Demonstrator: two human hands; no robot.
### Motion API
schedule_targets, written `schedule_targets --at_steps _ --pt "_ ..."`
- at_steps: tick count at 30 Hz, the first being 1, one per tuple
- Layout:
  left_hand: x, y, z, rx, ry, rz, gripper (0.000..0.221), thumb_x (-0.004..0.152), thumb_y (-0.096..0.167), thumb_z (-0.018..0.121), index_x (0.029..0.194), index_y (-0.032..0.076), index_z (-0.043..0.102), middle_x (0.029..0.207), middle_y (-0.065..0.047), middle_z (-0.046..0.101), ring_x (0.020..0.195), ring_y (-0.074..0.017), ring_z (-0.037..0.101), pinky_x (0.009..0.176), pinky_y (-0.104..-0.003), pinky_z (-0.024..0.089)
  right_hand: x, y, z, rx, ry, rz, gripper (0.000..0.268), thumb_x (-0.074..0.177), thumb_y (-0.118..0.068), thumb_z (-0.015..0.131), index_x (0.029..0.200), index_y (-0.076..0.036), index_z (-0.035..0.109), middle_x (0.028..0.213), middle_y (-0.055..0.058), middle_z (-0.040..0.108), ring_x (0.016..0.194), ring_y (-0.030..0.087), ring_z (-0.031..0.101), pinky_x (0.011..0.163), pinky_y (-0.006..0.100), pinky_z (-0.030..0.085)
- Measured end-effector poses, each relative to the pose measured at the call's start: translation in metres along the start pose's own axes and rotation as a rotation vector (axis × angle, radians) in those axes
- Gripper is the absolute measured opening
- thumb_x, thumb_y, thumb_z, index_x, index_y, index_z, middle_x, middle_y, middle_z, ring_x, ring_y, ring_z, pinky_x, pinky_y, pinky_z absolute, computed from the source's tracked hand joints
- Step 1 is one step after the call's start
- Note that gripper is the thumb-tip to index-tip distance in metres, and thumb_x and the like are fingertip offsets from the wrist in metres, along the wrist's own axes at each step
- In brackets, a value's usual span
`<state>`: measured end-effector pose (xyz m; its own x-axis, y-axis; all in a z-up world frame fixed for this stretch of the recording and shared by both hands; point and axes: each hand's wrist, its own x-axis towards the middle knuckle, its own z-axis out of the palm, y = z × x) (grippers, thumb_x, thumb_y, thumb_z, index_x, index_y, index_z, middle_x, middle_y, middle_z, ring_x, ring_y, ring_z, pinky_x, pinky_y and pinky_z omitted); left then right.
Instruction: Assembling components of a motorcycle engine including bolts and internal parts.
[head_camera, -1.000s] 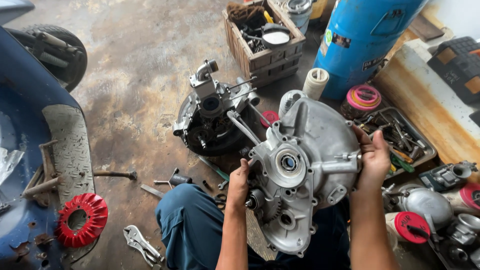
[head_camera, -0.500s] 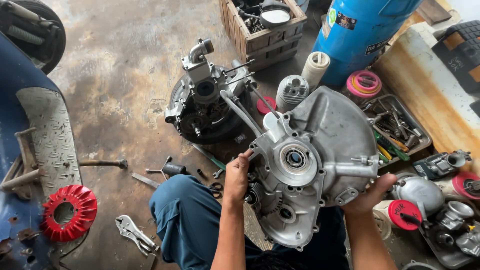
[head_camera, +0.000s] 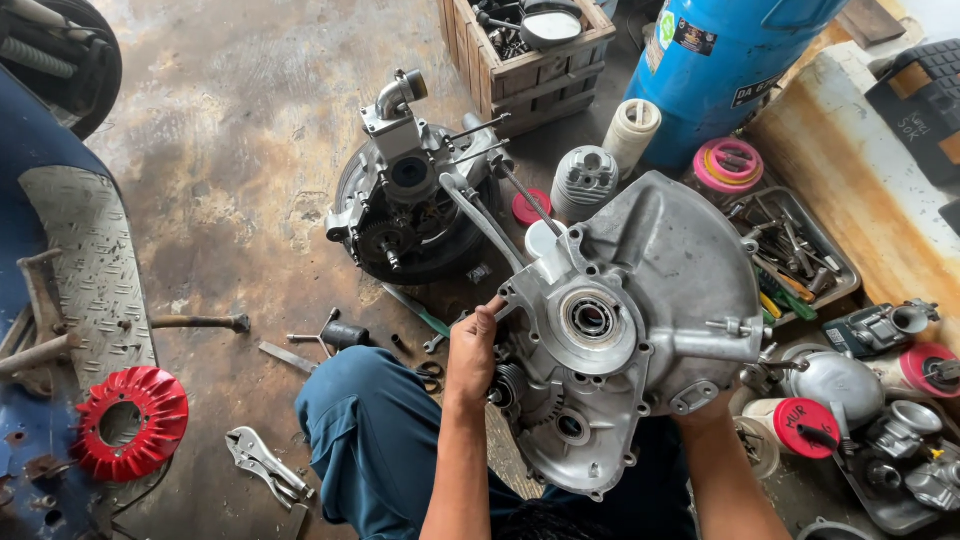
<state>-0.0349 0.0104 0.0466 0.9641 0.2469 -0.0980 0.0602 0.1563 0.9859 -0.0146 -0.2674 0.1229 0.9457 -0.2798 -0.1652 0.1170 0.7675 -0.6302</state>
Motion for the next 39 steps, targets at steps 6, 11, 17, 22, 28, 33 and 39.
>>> schedule_targets --at_steps 6,11,17,22,28,33,39 --pt "0.004 -0.007 0.000 -0.025 -0.005 0.004 0.058 0.105 0.057 0.042 0.134 0.017 0.072 0.114 -0.010 0.078 0.105 -0.0153 0.060 0.103 -0.041 0.048 0.000 -0.001 -0.004 0.045 -0.093 -0.003 0.060 0.094 -0.066 0.056 0.136 -0.024 0.063 0.141 -0.008 0.064 0.127 0.011 0.058 0.127 0.039 0.032" --pt "0.002 0.020 0.002 -0.036 -0.004 0.004 0.056 0.104 0.058 0.047 0.133 0.018 0.073 0.111 -0.008 0.078 0.103 -0.0136 0.061 0.101 -0.040 0.049 -0.002 -0.002 -0.008 0.085 -0.169 -0.006 0.064 0.095 -0.066 0.057 0.140 -0.021 0.061 0.144 -0.005 0.062 0.130 0.013 0.056 0.128 0.041 0.031" --pt "0.003 0.020 0.002 -0.059 0.005 -0.016 0.056 0.104 0.057 0.048 0.133 0.016 0.073 0.113 -0.009 0.078 0.105 -0.0145 0.063 0.103 -0.040 0.049 -0.017 -0.003 -0.011 0.127 -0.252 0.018 0.068 0.095 -0.065 0.057 0.144 -0.018 0.059 0.148 -0.002 0.060 0.134 0.015 0.054 0.129 0.043 0.029" --pt "0.005 0.014 -0.001 -0.078 -0.006 -0.039 0.058 0.104 0.059 0.047 0.132 0.016 0.074 0.116 -0.010 0.077 0.110 -0.0164 0.064 0.107 -0.041 0.047 -0.023 -0.006 -0.006 0.173 -0.340 0.025 0.072 0.096 -0.064 0.058 0.148 -0.015 0.057 0.151 0.001 0.058 0.137 0.017 0.053 0.131 0.045 0.027" --pt "0.000 0.065 0.018 -0.070 0.013 -0.254 0.093 0.085 0.071 0.042 0.130 -0.007 0.067 0.138 -0.022 0.067 0.130 -0.0282 0.060 0.111 -0.033 0.041 -0.034 -0.015 0.013 0.212 -0.436 0.026 0.076 0.096 -0.064 0.059 0.152 -0.012 0.055 0.154 0.003 0.056 0.140 0.019 0.051 0.132 0.047 0.026" --pt "0.006 0.093 0.028 -0.206 -0.087 -0.265 0.089 0.090 0.066 0.038 0.129 -0.008 0.068 0.127 -0.020 0.073 0.115 -0.0253 0.066 0.099 -0.030 0.048 -0.042 -0.022 0.016 -0.107 -0.180 -0.206 0.081 0.083 -0.078 0.054 0.152 -0.035 0.050 0.162 -0.010 0.048 0.153 0.013 0.043 0.135 0.044 0.028" --pt "0.029 0.122 0.044 -0.417 -0.263 -0.363 0.098 0.091 0.071 0.029 0.143 -0.007 0.057 0.131 -0.020 0.068 0.109 -0.0238 0.066 0.093 -0.030 0.050 -0.033 -0.037 0.034 -0.077 0.046 -0.315 0.072 0.079 -0.068 0.058 0.139 -0.028 0.059 0.148 -0.006 0.059 0.140 0.014 0.054 0.124 0.041 0.043"
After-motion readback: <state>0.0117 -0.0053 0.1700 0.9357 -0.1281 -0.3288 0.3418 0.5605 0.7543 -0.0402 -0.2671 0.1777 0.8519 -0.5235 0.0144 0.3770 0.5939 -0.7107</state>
